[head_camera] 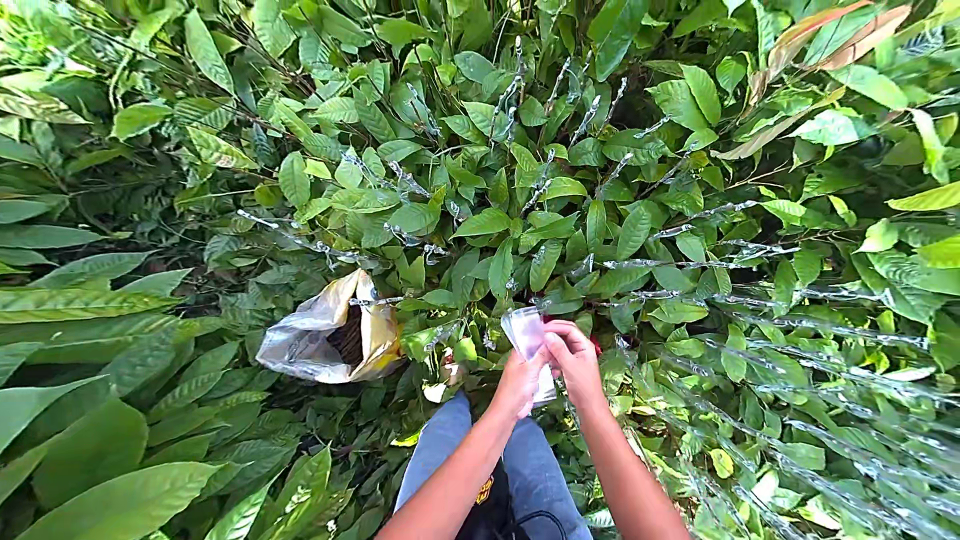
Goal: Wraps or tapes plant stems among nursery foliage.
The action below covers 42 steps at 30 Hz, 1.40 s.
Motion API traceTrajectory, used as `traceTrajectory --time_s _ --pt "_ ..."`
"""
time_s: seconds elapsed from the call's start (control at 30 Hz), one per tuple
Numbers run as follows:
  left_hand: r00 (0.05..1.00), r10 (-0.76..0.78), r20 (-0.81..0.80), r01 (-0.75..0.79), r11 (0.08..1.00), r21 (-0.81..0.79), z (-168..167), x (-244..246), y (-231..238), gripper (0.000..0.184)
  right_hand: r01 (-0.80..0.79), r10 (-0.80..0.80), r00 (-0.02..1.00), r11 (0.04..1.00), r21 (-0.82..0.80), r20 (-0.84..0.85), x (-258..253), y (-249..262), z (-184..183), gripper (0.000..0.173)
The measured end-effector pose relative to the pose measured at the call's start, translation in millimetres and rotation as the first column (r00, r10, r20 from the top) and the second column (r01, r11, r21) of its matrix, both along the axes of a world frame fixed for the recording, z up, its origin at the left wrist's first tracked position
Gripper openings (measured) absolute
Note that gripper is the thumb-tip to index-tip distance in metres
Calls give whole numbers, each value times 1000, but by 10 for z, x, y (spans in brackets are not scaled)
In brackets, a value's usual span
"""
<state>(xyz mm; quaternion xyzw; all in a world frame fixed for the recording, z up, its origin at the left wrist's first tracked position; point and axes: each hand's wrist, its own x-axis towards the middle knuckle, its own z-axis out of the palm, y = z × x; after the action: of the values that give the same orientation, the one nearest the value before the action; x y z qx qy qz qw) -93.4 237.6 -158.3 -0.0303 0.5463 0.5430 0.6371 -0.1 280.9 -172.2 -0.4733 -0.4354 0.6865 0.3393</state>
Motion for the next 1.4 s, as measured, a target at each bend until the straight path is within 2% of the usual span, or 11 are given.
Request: traceTrajectory --time_s 0.17,0.23,0.33,0.4,0.47,0.57,0.77,0.93,1.13,1.3,1.4 --pt "999 34 -28 -33 999 24 -68 98 -38 9 354 -419 878 893 -277 -230 46 155 133 23" --pt "996 34 -78 -31 999 30 -132 82 -88 10 426 -493 820 865 -265 -291 237 300 222 25" --pt "988 25 -155 -17 998 53 -272 15 -142 11 358 -340 927 928 106 -158 618 439 245 20" --pt "992 9 -128 5 994 111 -279 -6 -156 6 16 -87 975 945 328 203 783 416 249 17" --pt "994 -64 -87 82 972 219 -220 1 -167 12 -347 161 850 888 302 502 780 340 283 24" --pt "978 -153 -142 189 940 285 -134 41 -111 24 -578 349 683 795 183 642 690 254 313 30" --pt "939 -53 -340 138 963 230 -168 78 -28 14 -535 346 725 827 172 595 760 245 228 25" --pt "963 10 -268 53 972 228 -186 157 2 10 -418 244 805 880 225 540 758 194 164 21" --pt "981 26 -191 8 985 174 -164 216 32 7 -432 192 773 857 281 604 728 163 137 35" --pt "991 -4 -136 35 974 226 -195 167 16 8 -484 325 751 863 145 574 795 212 168 28" --pt "990 4 -143 27 977 210 -189 164 16 13 -485 295 766 848 213 571 845 230 135 25"
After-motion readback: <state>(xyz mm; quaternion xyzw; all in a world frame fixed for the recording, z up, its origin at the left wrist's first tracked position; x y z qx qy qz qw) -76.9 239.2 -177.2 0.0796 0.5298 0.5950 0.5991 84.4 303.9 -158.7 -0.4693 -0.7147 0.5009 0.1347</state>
